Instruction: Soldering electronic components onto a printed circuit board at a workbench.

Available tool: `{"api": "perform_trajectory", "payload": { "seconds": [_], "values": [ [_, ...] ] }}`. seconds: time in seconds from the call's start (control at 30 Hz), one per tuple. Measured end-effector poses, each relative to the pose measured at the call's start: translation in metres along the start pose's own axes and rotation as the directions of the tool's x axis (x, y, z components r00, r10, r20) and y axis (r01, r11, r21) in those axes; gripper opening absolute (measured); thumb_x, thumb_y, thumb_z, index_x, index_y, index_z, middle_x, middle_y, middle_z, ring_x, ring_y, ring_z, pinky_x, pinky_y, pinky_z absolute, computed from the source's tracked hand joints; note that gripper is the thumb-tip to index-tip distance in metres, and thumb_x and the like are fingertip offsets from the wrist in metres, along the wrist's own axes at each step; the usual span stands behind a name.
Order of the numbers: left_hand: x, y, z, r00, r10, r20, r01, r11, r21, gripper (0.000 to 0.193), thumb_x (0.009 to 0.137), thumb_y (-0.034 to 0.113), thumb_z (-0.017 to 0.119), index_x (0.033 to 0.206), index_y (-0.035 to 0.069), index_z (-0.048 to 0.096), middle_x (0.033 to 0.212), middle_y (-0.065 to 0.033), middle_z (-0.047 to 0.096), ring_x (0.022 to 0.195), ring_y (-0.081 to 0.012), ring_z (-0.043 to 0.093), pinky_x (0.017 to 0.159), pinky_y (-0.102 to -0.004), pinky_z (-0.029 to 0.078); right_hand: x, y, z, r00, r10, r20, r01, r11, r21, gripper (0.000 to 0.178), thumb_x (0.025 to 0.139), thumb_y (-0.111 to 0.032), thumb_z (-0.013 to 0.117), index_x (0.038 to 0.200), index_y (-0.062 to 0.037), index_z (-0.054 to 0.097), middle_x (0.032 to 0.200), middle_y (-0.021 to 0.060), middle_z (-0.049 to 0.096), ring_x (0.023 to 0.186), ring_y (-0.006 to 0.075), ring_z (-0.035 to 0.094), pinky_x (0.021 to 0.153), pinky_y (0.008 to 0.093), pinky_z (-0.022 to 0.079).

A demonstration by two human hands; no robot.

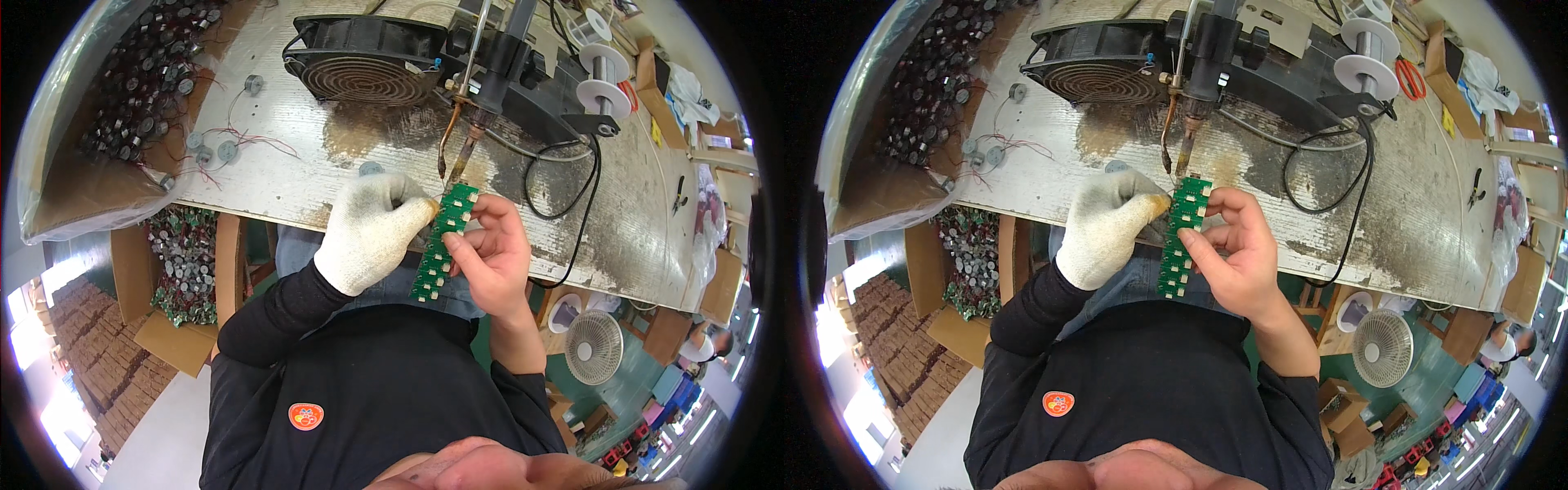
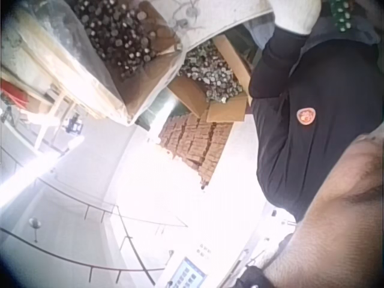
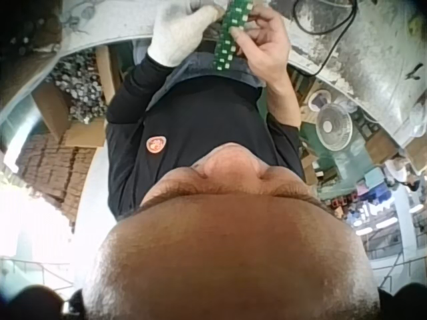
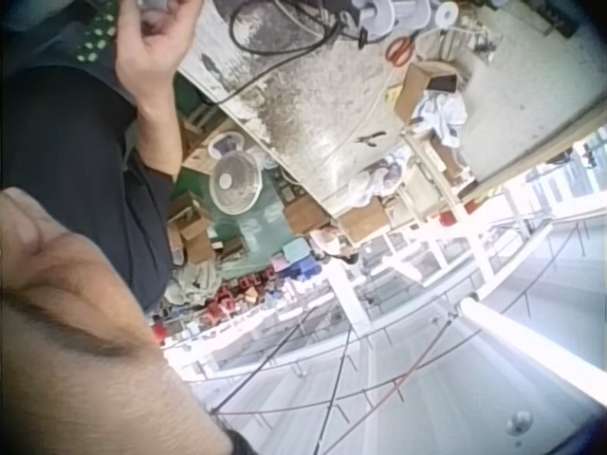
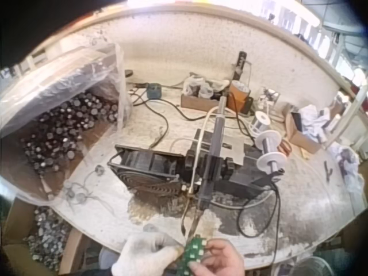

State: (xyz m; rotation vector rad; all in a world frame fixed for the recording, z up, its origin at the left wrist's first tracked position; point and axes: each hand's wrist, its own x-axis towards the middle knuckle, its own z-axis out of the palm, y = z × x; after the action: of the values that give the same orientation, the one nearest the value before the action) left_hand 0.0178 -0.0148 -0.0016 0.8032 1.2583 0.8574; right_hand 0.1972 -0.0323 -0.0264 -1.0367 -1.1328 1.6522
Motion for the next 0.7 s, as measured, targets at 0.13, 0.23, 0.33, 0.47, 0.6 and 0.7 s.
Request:
{"api": "perform_trajectory", "payload": {
  "seconds": [0.13,0.23,0.33,0.47,0.6,0.7],
  "values": [
    [0.0011,-0.0062,-0.0026,0.995,0.098,0.014,-0.099,0.990,0.097,0.020,0.084,0.014,0.059,0.083,-0.005,0.065,0.068,-0.0054,0.062,0.063,-0.0084,0.057,0.057,-0.0254,0.045,-0.0010,0.0017,0.0004,1.000,0.009,0.000,-0.009,1.000,0.010,0.043,0.085,0.008,0.060,0.121,0.0027,0.038,0.109,0.0117,0.052,0.067,0.0074,0.059,0.052,0.0180,0.045],
    [0.0016,-0.0082,-0.0020,0.995,0.095,0.015,-0.096,0.991,0.097,0.020,0.084,0.014,0.059,0.083,-0.005,0.065,0.068,-0.0053,0.062,0.063,-0.0082,0.056,0.057,-0.0253,0.045,-0.0012,0.0006,0.0006,1.000,0.010,-0.003,-0.010,1.000,-0.002,0.042,0.085,0.008,0.060,0.121,0.0026,0.038,0.109,0.0115,0.052,0.067,0.0073,0.059,0.051,0.0180,0.045],
    [0.0008,-0.0064,-0.0019,0.996,0.093,0.007,-0.094,0.991,0.095,0.021,0.084,0.014,0.060,0.083,-0.005,0.065,0.068,-0.0054,0.062,0.063,-0.0082,0.056,0.056,-0.0254,0.045,-0.0014,0.0001,0.0009,1.000,0.020,-0.007,-0.020,1.000,-0.008,0.042,0.085,0.008,0.060,0.120,0.0025,0.038,0.109,0.0113,0.052,0.067,0.0075,0.059,0.051,0.0180,0.045],
    [-0.0006,-0.0037,0.0007,0.998,0.039,-0.052,-0.040,0.999,-0.004,0.023,0.085,0.016,0.061,0.082,-0.006,0.065,0.066,-0.0058,0.062,0.062,-0.0080,0.056,0.056,-0.0256,0.044,-0.0024,0.0005,0.0005,0.999,0.034,-0.001,-0.034,0.999,0.012,0.041,0.086,0.007,0.060,0.120,0.0024,0.038,0.109,0.0110,0.052,0.068,0.0081,0.060,0.051,0.0179,0.045],
    [0.0013,-0.0028,-0.0020,0.996,0.075,-0.045,-0.071,0.994,0.085,0.024,0.085,0.017,0.062,0.082,-0.006,0.065,0.065,-0.0058,0.062,0.062,-0.0079,0.055,0.055,-0.0254,0.044,-0.0035,-0.0003,0.0010,1.000,0.026,0.011,-0.026,1.000,0.008,0.040,0.086,0.007,0.060,0.119,0.0025,0.038,0.109,0.0110,0.052,0.070,0.0088,0.061,0.052,0.0184,0.046],
    [0.0022,-0.0016,-0.0024,0.995,0.078,-0.058,-0.072,0.992,0.102,0.024,0.085,0.018,0.062,0.082,-0.006,0.065,0.065,-0.0059,0.061,0.061,-0.0079,0.055,0.055,-0.0255,0.044,-0.0032,-0.0001,0.0009,1.000,0.023,0.018,-0.023,1.000,0.009,0.040,0.086,0.007,0.060,0.119,0.0027,0.038,0.109,0.0112,0.052,0.070,0.0091,0.061,0.052,0.0186,0.046]
  ]
}}
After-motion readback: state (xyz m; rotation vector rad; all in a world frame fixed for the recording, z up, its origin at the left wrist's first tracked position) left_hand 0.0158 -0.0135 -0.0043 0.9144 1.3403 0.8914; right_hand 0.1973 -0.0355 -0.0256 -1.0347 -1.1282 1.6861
